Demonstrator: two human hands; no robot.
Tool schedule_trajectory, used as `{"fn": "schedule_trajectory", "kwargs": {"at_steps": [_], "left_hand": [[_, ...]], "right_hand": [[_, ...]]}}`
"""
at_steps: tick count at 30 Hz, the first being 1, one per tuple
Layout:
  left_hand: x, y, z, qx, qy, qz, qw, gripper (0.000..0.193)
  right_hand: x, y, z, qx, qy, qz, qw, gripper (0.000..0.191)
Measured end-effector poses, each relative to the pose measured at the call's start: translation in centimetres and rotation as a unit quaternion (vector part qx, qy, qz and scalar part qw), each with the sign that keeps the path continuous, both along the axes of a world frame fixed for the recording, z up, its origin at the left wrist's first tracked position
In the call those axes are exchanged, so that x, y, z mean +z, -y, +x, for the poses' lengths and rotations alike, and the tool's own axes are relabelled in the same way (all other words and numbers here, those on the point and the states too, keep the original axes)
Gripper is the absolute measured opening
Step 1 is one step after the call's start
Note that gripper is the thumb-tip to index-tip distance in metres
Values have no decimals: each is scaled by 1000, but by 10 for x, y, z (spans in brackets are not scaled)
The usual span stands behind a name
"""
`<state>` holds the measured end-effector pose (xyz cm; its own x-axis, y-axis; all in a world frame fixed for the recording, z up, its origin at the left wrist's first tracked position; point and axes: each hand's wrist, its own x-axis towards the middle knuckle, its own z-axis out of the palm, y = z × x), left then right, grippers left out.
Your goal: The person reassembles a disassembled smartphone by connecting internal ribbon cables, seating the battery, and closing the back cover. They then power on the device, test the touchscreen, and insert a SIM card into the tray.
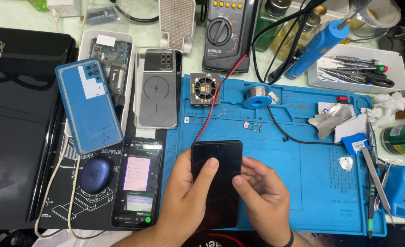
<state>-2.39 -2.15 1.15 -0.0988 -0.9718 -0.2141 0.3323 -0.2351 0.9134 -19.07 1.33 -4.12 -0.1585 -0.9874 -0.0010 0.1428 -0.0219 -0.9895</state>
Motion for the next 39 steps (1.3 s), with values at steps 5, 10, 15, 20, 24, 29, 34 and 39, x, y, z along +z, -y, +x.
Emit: {"fn": "schedule_trajectory", "kwargs": {"at_steps": [5,10,15,20,24,29,34,39], "left_hand": [[-3,-1,-1,5,14,7,1000,37],[-2,0,1,-3,-16,-2,1000,38],[0,0,2,-12,-6,12,1000,39],[-2,0,3,-9,-31,-21,999,40],[-8,1,1,25,-71,4,997,34],[-12,-1,0,30,-79,2,996,33],[-12,1,0,46,-91,1,995,32],[-8,7,3,85,-89,8,992,31]], "right_hand": [[-3,0,-3,8,23,21,999,45],[-2,0,0,18,39,-13,999,45],[-1,2,-1,19,49,-3,999,45],[-2,-1,-3,23,15,-12,1000,46],[-5,-4,0,20,-13,-29,999,42],[-6,-4,1,18,-33,-34,999,39],[-9,-7,1,18,-19,-24,999,41],[-18,-12,2,23,-17,16,999,43]]}}
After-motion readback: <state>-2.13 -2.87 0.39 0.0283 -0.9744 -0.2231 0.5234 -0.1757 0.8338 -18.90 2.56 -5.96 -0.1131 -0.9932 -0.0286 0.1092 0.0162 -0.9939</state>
